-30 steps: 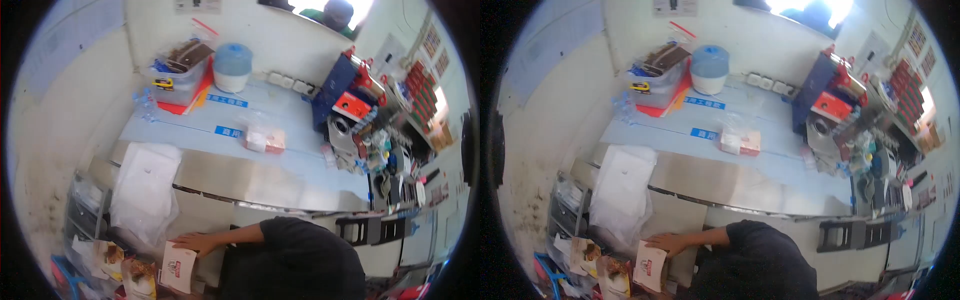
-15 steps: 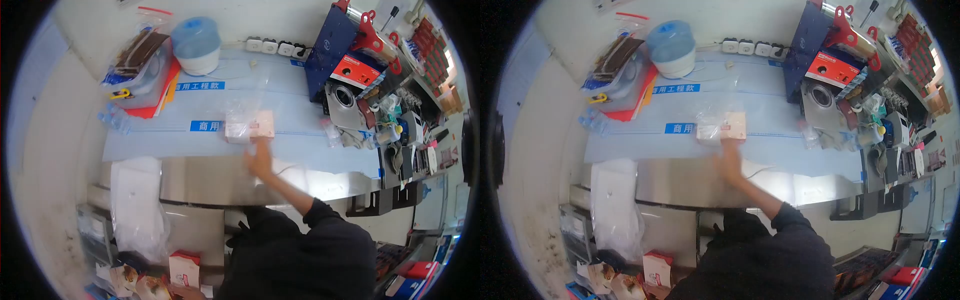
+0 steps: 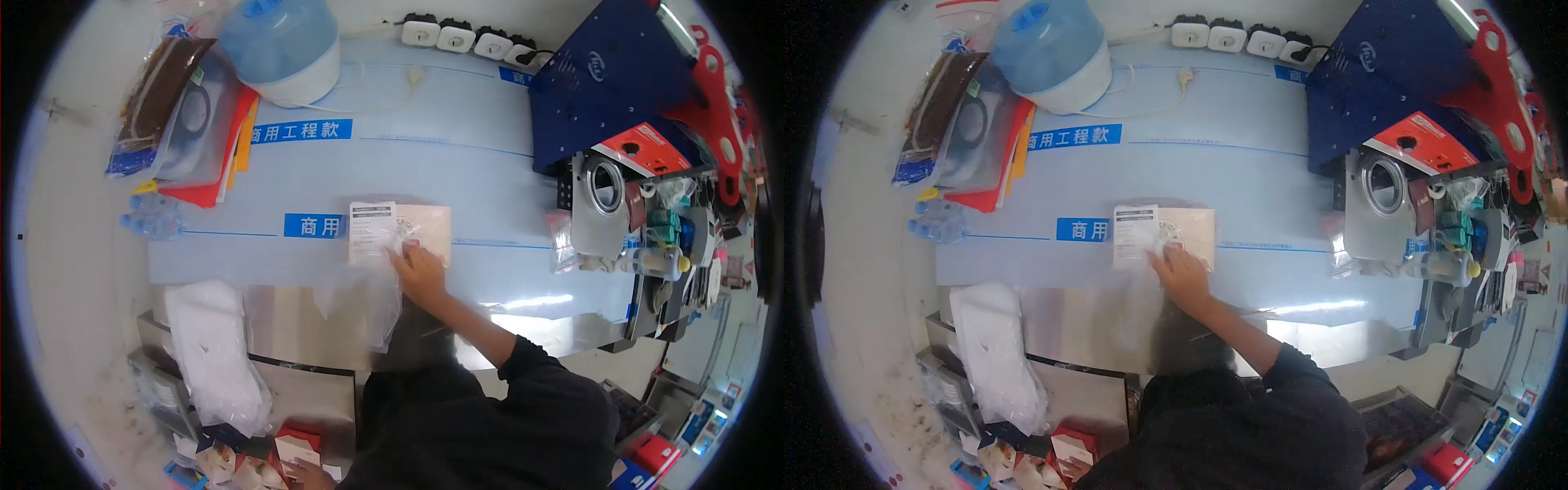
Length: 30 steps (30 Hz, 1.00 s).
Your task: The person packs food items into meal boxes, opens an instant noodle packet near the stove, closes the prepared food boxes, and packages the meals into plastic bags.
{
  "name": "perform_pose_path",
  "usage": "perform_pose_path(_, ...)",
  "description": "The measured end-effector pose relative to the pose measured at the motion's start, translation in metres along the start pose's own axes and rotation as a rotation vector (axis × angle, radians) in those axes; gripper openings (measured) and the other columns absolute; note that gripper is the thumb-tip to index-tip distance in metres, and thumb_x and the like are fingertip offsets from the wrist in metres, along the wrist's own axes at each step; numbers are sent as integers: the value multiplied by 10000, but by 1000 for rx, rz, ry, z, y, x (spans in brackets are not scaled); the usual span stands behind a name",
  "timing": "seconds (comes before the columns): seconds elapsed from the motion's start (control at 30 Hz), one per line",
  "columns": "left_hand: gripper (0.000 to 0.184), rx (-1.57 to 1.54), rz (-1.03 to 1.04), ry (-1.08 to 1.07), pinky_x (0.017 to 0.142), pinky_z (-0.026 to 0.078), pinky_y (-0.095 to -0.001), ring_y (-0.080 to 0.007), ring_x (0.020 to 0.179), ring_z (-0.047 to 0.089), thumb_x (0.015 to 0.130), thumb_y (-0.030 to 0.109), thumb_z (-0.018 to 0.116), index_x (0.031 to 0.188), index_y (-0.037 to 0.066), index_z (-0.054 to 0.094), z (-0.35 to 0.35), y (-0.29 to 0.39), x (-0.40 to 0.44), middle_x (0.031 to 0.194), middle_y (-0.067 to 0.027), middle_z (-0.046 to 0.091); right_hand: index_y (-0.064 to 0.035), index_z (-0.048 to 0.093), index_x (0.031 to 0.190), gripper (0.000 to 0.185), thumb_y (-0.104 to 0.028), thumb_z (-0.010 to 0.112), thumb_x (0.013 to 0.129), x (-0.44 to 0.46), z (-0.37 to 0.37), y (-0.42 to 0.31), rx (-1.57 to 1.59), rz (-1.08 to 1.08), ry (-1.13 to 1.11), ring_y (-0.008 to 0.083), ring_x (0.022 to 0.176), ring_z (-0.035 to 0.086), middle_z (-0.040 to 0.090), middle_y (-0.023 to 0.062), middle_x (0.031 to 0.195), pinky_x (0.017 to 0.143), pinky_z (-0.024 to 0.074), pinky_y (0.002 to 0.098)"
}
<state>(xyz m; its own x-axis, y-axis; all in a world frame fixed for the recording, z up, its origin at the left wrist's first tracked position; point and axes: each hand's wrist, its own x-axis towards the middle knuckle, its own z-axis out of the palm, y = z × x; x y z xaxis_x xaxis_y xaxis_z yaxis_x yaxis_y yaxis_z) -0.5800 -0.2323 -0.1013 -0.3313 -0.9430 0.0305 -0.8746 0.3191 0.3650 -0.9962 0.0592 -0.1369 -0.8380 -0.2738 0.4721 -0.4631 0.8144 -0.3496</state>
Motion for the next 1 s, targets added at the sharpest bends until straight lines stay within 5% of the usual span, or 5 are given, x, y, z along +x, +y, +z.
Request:
perform_pose_path(0.6, 505, 43, 273, -193, 945, 342, -393, -331, 1114, 428, 767, 159, 560, 1220, -3, 406, 26, 80, 70, 1196, -185, 464, -149, 588, 1090, 394, -49, 540, 712, 8, -11, -2, 40, 30, -32, 187, 632, 507, 544, 54, 817, 518, 390, 304)
perform_pose_path(0.7, 517, -22, 352, -197, 947, 340, -393, -330, 1119, 426, 760, 158, 569, 1224, 0, 403, 40, 98, 92, 1201, -182, 462, -130, 566, 1121, 391, -57, 511, 740, 12, -16, -14, 271, 369, -146, 218, 600, 521, 547, 72, 735, 520, 405, 334)
perform_pose_path(0.8, 530, -97, 426, -191, 949, 339, -392, -328, 1123, 423, 754, 158, 578, 1228, 3, 400, 53, 119, 115, 1205, -180, 460, -88, 565, 1066, 319, -70, 488, 757, 30, -21, -24, 234, 426, -252, 257, 607, 540, 549, 110, 696, 547, 431, 345)
perform_pose_path(0.9, 542, -168, 490, -182, 951, 338, -392, -327, 1128, 420, 748, 157, 588, 1232, 6, 397, 56, 139, 135, 1209, -178, 458, -65, 556, 987, 243, -69, 467, 761, 42, -3, -1, 808, 582, -220, 259, 615, 569, 568, 110, 701, 566, 456, 349)
perform_pose_path(1.0, 555, -200, 540, -189, 954, 336, -391, -326, 1132, 418, 741, 156, 597, 1236, 9, 394, 48, 149, 150, 1214, -176, 456, -46, 544, 887, 148, -86, 466, 767, 74, -57, -8, 720, 540, -56, 243, 613, 592, 585, 105, 689, 569, 474, 340)
